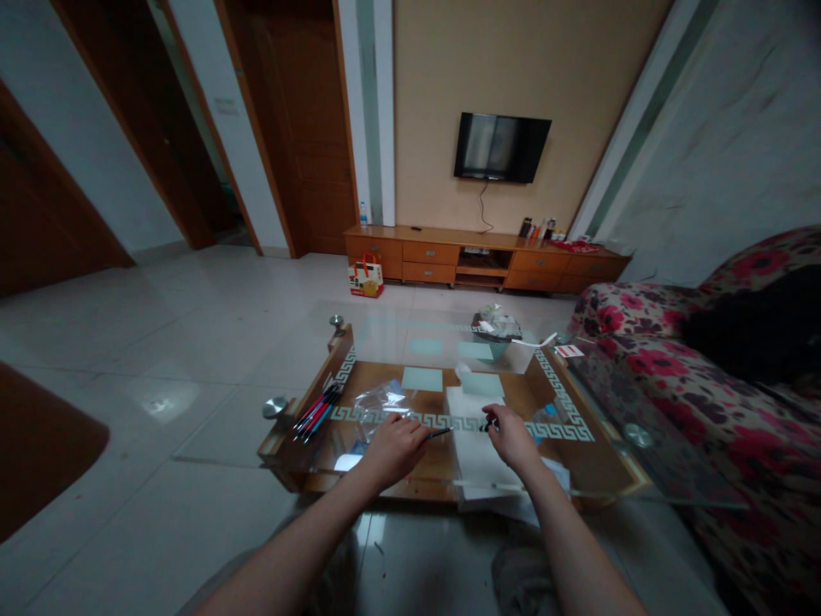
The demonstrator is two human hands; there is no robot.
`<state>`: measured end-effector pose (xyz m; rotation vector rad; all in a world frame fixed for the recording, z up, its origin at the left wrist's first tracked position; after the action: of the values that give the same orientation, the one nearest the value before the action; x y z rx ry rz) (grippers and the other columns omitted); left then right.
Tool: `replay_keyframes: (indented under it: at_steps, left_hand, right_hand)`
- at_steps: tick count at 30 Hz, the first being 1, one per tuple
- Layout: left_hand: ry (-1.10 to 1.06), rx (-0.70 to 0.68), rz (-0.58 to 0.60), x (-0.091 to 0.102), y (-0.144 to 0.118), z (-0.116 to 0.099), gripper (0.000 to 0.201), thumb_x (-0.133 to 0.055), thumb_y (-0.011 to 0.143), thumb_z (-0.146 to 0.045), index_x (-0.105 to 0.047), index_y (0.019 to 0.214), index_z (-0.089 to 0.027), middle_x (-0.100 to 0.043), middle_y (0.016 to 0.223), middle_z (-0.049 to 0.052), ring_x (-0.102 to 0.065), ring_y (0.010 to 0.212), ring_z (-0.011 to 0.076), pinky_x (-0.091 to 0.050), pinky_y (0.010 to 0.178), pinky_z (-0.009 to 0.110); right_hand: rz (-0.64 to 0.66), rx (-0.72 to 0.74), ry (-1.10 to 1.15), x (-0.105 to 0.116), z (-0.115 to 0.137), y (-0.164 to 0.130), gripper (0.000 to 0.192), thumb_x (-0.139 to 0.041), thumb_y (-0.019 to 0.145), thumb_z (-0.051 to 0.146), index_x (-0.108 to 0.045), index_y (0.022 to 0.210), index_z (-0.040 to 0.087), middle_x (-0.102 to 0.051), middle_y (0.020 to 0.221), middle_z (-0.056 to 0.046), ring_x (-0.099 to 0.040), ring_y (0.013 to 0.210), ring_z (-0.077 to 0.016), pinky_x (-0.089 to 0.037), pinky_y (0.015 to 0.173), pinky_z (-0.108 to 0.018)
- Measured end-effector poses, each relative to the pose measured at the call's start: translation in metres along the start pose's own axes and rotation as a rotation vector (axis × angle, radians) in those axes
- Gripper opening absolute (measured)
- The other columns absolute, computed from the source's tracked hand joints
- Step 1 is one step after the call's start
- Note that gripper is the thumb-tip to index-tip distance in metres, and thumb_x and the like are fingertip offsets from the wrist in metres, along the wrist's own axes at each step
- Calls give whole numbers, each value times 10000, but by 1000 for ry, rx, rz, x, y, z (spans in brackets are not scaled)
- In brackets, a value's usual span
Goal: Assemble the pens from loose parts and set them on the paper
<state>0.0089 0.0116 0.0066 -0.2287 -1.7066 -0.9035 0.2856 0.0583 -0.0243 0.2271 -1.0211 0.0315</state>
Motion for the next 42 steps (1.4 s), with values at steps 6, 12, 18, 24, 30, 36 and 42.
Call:
replay_keyframes:
  at_steps: [6,12,18,24,30,36,42]
  left_hand:
    - [7,-5,-19,0,-1,0,123,-504,921,-259,-610,907,-199,-654,801,43,-602,792,182,-386,775,339]
    - [14,4,-17,0,0,0,131,-496,924,-258,-609,901,-197,-643,799,37,-596,789,179,-385,781,337]
    - [-3,-64,-18,4,3,-4,140,-483,927,-246,-612,929,-193,-635,818,42,-593,825,182,-388,782,330]
    - [-15,-132,-32,6,3,-7,141,-478,932,-245,-604,972,-195,-628,830,37,-586,819,176,-387,790,327]
    - [-9,-145,-29,6,4,-7,144,-487,937,-252,-609,993,-199,-635,841,33,-590,819,176,-383,784,326]
    - [-22,-160,-15,7,4,-7,171,-470,956,-257,-615,1034,-207,-646,818,25,-588,781,166,-364,773,324]
    - [-49,-168,-29,3,2,-6,195,-448,968,-259,-619,1042,-199,-651,811,34,-591,776,161,-357,766,320]
  right_hand:
    - [27,-12,-10,1,2,-1,428,-504,723,52,-604,1123,168,-637,1002,-73,-591,964,-195,-416,907,-293]
    - [-159,53,-51,18,22,-8,476,-599,755,220,-554,1224,147,-565,1130,-136,-529,1071,-268,-392,965,-384]
    - [-142,134,231,26,71,-16,319,-497,899,435,-637,1031,180,-622,894,-73,-572,794,-198,-451,760,-311]
    - [240,76,499,-1,94,-25,550,-343,939,573,-668,770,163,-656,722,-41,-573,686,-171,-416,647,-267]
    - [470,-76,654,-14,88,-28,637,-347,903,651,-636,638,149,-578,535,-19,-543,530,-140,-403,572,-248]
    - [443,-49,664,-10,88,-26,549,-465,873,616,-647,651,148,-585,547,-12,-525,531,-133,-387,560,-237]
    - [430,-25,629,-12,88,-25,511,-493,872,580,-658,661,145,-604,565,-16,-527,541,-135,-378,560,-235]
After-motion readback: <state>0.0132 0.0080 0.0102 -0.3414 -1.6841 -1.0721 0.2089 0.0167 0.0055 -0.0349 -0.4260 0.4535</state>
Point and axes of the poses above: each hand's wrist, its own y-axis towards the middle knuckle, its own x-axis out of the back of the hand, z = x × y, the point moved 2 cm from there along y, towards the middle knuckle
